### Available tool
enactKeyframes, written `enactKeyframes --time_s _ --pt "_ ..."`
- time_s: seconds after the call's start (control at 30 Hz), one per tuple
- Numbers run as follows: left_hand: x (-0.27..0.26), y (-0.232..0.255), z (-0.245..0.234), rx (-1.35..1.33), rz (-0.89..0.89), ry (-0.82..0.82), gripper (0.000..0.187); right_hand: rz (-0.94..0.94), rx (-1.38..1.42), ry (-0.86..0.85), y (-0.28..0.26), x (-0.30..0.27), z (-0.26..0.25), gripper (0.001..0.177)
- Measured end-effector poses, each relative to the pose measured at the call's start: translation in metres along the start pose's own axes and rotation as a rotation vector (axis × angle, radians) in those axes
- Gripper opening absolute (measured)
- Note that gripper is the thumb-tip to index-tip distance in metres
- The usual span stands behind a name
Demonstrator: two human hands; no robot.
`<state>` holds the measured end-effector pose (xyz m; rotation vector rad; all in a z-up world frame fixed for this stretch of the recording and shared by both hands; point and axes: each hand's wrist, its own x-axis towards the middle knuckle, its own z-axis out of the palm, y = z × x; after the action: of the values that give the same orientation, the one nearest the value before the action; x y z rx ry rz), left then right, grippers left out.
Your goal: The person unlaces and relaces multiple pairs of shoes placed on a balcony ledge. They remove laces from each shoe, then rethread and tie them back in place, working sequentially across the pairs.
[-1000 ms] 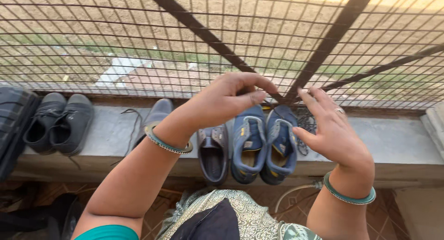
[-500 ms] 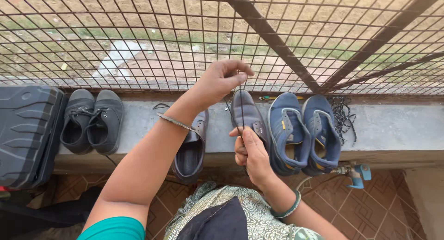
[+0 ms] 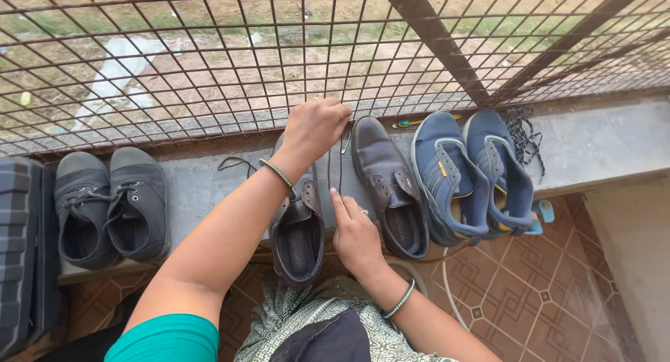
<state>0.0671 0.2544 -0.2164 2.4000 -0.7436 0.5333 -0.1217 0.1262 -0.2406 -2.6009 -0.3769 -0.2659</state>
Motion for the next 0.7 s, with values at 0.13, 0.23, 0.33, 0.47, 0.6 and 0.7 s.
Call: enactKeyframes --time_s 0.13,0.23,0.33,0.47,0.6,0.7 --pt "0.004 0.008 0.001 0.014 -0.024 -0.007 0.014 0.126 -0.144 -0.155 0.01 0.012 0.013 0.061" --pt "-0.003 0.014 0.003 0.248 0.098 -0.208 0.007 0.137 -0.215 -0.177 0.014 0.018 0.017 0.061" --pt "-0.015 0.025 0.001 0.324 0.137 -0.18 0.006 0.146 -0.244 -0.21 0.009 0.021 0.017 0.062" --pt "-0.022 0.033 -0.011 0.305 0.087 -0.398 0.008 0.059 -0.224 -0.162 0.005 0.02 0.005 0.061" --pt "-0.021 0.054 -0.032 0.297 0.029 -0.582 0.019 0.009 0.076 -0.196 0.005 0.023 -0.025 0.058" --pt "-0.022 0.089 -0.042 0.23 0.098 -0.234 0.035 0.092 0.806 -0.114 0.017 0.023 -0.062 0.054"
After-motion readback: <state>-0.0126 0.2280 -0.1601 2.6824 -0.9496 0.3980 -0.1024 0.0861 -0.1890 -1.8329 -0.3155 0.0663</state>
